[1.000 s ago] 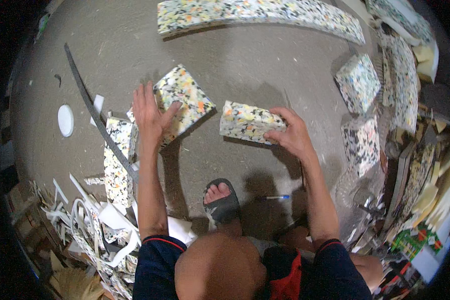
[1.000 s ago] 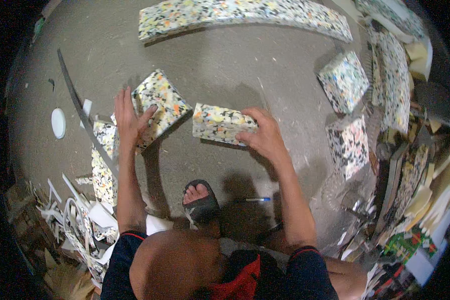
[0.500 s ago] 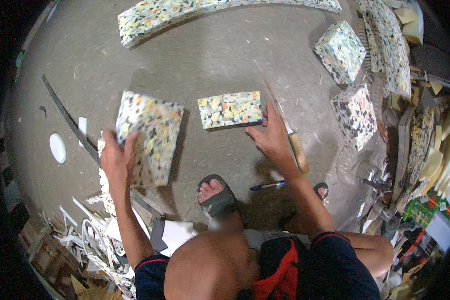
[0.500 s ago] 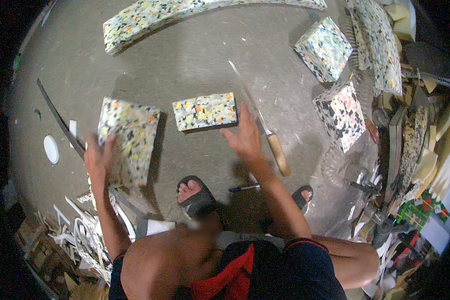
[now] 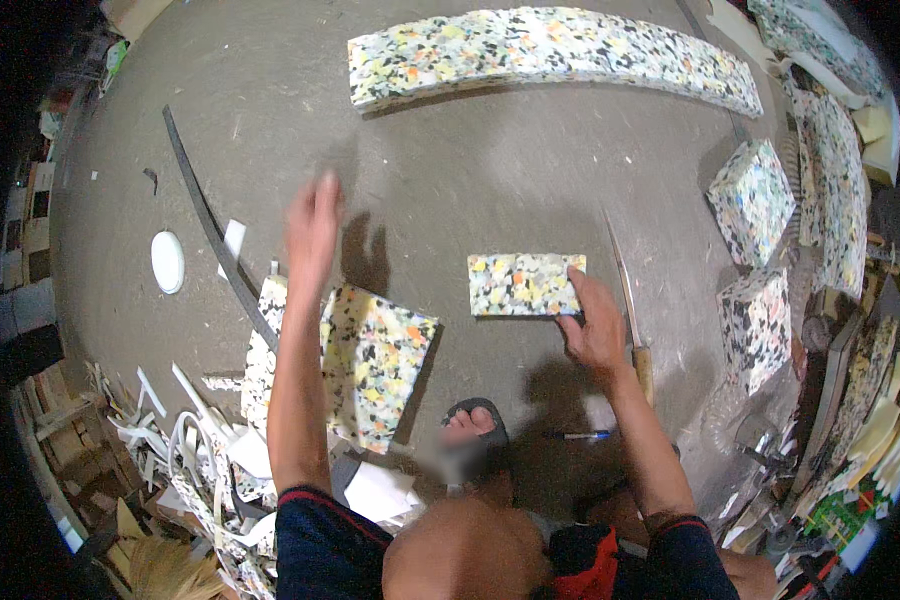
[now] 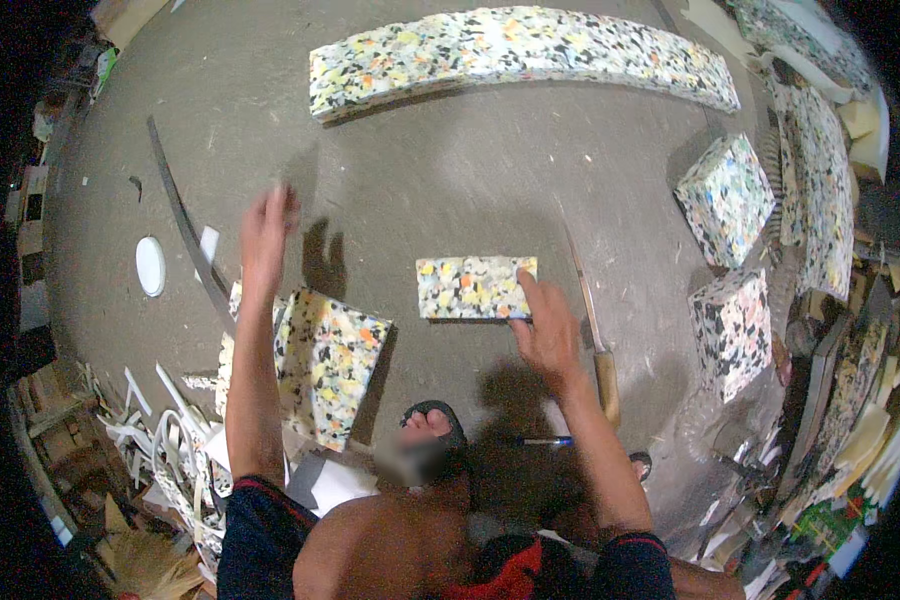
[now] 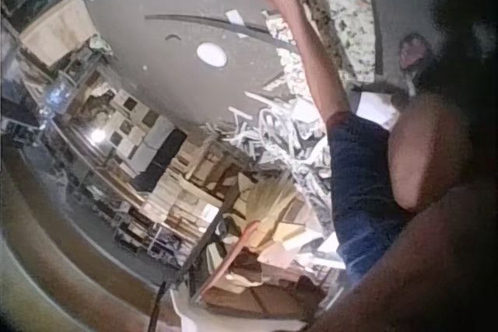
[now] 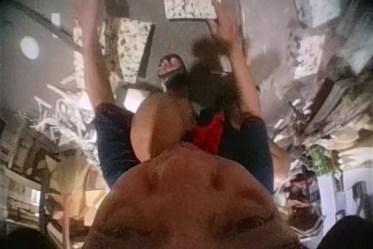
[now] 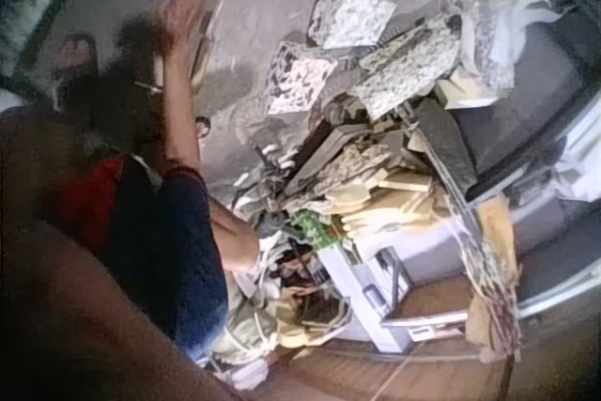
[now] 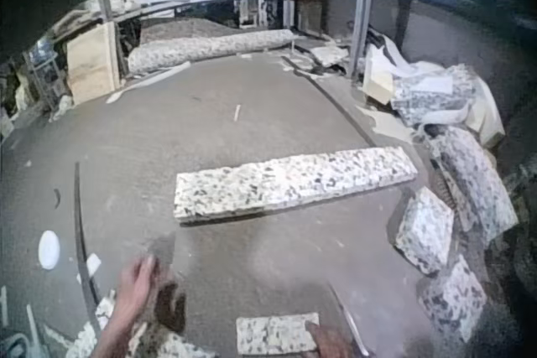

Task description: The person measures and marks speckled composite tiles with a metal ruler and pen, then cuts them with a utility knife. The person repeatedly measures, marks, and cuts multiple tile pieces on the floor, arranging the cut pieces into a pattern.

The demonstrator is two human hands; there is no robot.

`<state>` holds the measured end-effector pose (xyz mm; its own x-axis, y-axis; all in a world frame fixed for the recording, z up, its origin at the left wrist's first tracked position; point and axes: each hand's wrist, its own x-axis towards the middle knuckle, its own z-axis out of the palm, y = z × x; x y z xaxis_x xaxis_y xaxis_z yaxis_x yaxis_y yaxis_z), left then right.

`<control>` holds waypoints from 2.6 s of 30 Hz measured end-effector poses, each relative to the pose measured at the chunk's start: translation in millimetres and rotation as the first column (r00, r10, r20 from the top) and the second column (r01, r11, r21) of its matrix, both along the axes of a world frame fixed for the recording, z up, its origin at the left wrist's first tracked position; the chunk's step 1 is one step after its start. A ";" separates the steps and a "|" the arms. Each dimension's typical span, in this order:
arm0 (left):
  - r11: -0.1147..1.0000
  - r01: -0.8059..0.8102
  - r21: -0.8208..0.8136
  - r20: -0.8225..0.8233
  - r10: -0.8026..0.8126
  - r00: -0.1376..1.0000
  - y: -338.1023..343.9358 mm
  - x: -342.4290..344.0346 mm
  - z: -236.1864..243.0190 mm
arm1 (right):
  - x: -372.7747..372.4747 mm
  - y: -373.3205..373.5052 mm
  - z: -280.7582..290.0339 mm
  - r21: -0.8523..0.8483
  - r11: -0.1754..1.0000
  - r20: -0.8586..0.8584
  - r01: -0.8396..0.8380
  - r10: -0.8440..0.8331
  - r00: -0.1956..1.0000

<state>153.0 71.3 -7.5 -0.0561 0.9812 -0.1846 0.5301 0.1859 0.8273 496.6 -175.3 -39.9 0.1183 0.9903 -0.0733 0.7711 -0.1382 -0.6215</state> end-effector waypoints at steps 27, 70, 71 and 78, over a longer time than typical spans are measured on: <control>0.965 -0.223 0.138 0.446 0.140 0.884 -34.0 122.7 30.8 | 6.7 16.6 -7.8 -0.350 0.902 -0.518 0.253 -0.411 0.750; 0.721 0.584 0.374 -0.459 -0.403 0.791 -32.0 42.7 -103.4 | -47.1 87.6 -5.2 -0.451 0.773 -0.679 0.447 -0.622 0.390; 0.713 0.585 0.387 -0.467 -0.395 0.791 -32.9 43.3 -101.5 | -47.8 88.3 -5.8 -0.446 0.770 -0.683 0.455 -0.622 0.383; 0.567 0.788 0.241 -0.606 -0.546 0.578 -26.9 45.7 -74.9 | -66.2 89.5 -13.6 -0.374 0.673 -0.641 0.638 -0.685 0.347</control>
<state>198.7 44.4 -82.4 0.7012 0.7009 0.1303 0.6288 -0.6942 0.3504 430.4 -85.8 -53.4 0.6225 0.6062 -0.4950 -0.2475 -0.4476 -0.8593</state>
